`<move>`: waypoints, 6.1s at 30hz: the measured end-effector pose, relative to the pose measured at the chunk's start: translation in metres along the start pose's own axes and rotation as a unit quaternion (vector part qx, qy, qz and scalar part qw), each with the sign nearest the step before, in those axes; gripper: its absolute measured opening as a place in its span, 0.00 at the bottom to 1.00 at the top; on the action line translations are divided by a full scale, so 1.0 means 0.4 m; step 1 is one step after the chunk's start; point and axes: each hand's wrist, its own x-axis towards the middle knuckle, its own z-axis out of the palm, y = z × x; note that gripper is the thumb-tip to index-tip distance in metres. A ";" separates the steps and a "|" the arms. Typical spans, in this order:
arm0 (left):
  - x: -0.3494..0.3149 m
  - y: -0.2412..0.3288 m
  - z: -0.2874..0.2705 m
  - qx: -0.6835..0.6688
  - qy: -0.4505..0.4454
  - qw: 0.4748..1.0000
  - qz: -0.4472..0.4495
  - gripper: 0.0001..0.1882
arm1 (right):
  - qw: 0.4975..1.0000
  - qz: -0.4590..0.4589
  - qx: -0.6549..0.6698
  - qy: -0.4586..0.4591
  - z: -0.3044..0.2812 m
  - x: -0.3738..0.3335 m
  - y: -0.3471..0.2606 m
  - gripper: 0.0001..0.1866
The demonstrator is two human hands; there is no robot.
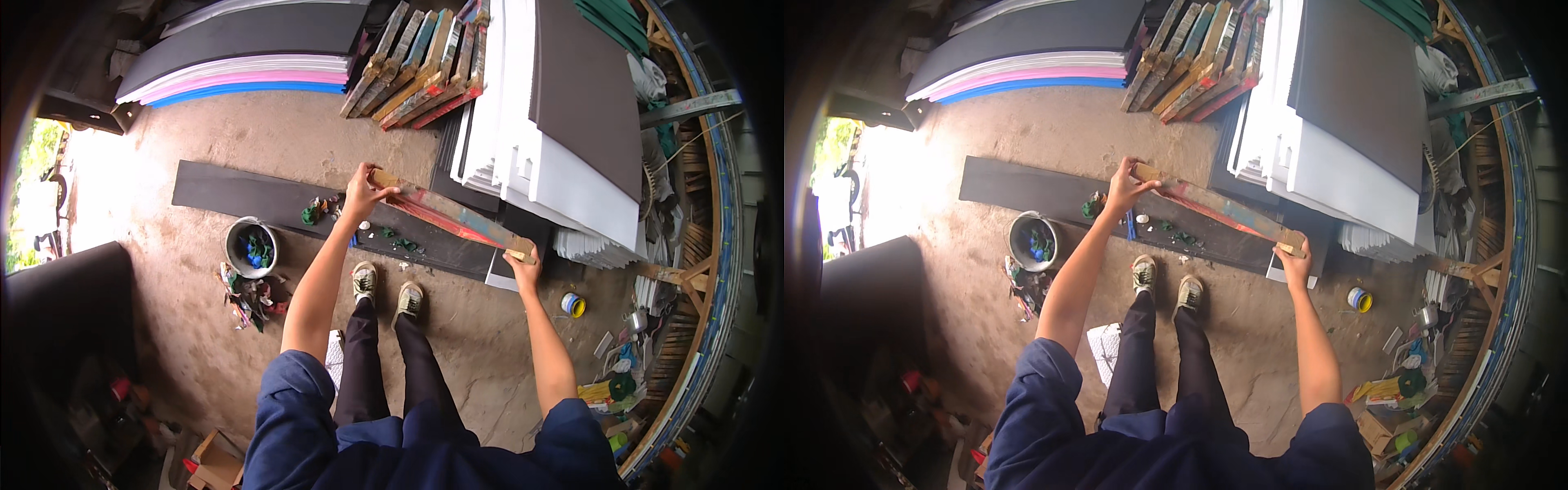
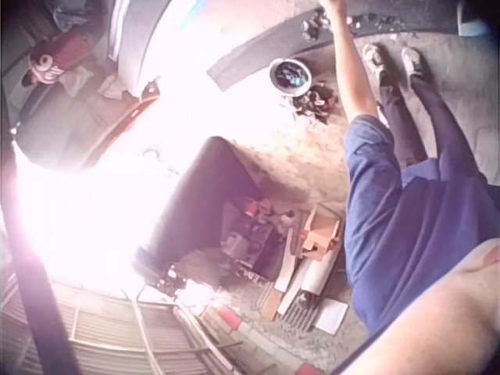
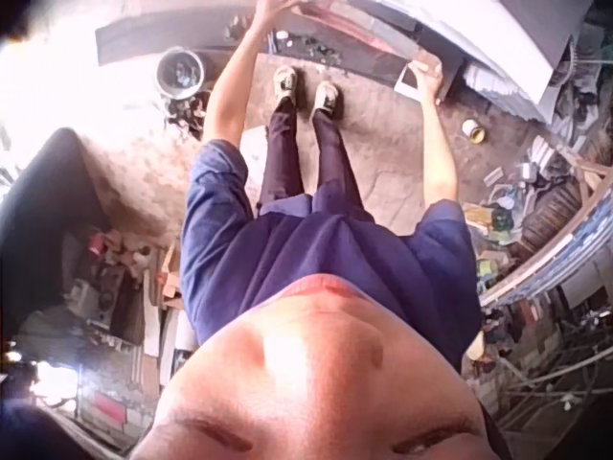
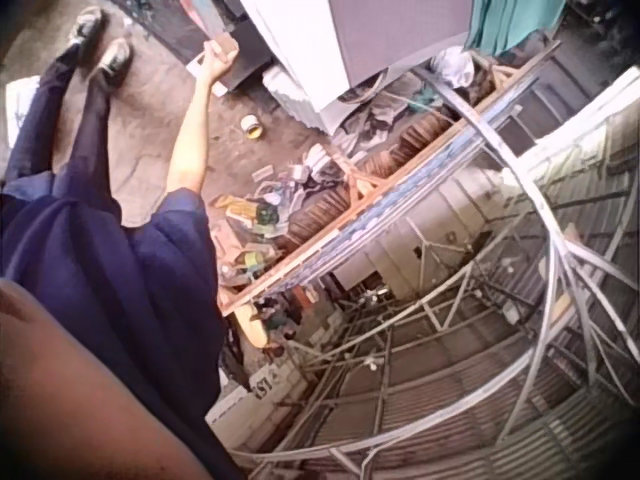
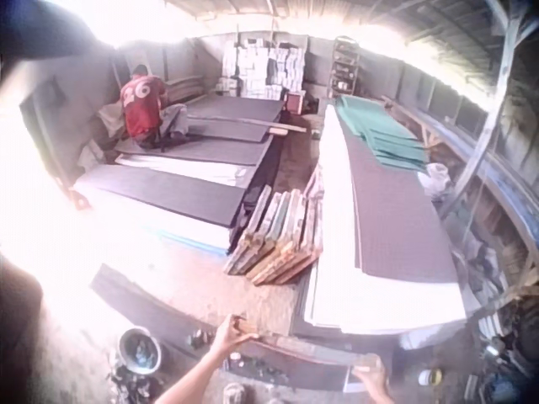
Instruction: The person cleans a teal-colored screen printing frame by hand, wiping the surface and edges. They then place the frame aside and pick up a red screen printing frame, removing a red ribbon from it.
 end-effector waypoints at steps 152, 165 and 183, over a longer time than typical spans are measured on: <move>-0.210 -0.546 0.037 0.361 -0.208 0.901 0.125 0.28 | 0.870 -0.322 -0.281 -0.245 0.729 0.050 0.573 0.10; 0.027 -0.770 0.095 0.480 -0.264 0.836 0.031 0.32 | 0.798 -0.200 -0.516 -0.240 0.598 0.070 0.576 0.10; 0.240 -1.022 0.252 0.202 -0.320 0.925 0.031 0.41 | 0.983 -0.061 -0.088 0.149 0.990 -0.006 0.831 0.10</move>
